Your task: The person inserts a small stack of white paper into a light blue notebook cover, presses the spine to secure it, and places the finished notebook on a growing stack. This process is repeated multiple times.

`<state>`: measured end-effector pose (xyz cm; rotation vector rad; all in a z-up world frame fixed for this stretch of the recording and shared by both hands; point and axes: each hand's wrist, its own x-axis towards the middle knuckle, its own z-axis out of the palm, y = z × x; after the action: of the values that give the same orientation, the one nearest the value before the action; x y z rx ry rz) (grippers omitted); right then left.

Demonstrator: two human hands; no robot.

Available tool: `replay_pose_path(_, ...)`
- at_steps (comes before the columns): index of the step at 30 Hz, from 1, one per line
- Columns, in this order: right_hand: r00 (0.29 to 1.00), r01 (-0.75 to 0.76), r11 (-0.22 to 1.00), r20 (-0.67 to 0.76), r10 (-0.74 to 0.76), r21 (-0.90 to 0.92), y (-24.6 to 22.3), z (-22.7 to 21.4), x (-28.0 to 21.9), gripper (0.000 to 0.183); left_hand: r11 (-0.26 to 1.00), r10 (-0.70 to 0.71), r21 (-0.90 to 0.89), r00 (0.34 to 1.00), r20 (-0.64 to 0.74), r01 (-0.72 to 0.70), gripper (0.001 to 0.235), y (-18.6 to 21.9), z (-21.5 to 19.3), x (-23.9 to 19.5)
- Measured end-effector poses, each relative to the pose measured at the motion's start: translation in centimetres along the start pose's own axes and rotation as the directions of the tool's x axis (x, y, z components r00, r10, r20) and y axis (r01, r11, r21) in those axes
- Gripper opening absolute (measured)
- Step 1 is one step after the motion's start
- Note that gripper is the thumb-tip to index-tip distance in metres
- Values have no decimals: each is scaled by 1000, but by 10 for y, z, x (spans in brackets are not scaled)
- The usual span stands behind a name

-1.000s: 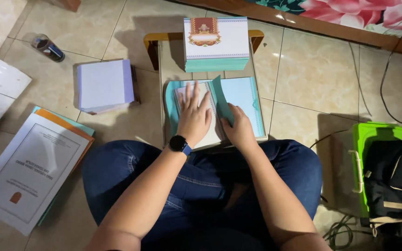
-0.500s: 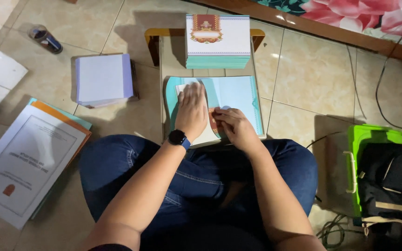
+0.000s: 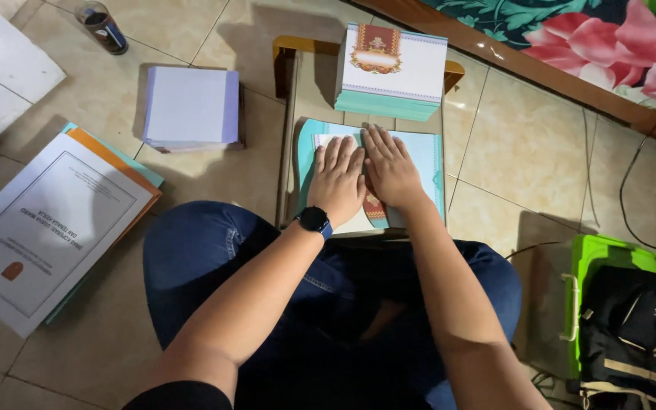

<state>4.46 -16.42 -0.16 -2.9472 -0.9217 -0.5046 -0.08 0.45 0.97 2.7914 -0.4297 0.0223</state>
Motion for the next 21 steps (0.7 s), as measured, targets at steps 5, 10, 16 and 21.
replay_pose_path(5,987,-55,998,150,53,9,-26,-37,-47,59,999,-10,-41,1000,-9,10,58,1,-2,2)
replay_pose_path(10,943,-137,988,316,106,77,-41,-60,-76,60,998,-19,-66,999,-42,17,56,2,7,0)
replay_pose_path(16,952,-46,997,306,24,65,-20,-40,-42,61,1000,-17,5,1000,12,17,59,2,4,1)
replay_pose_path(21,962,-31,998,274,17,47,2,-12,-10,59,1000,-14,-22,999,48,15,58,2,3,3)
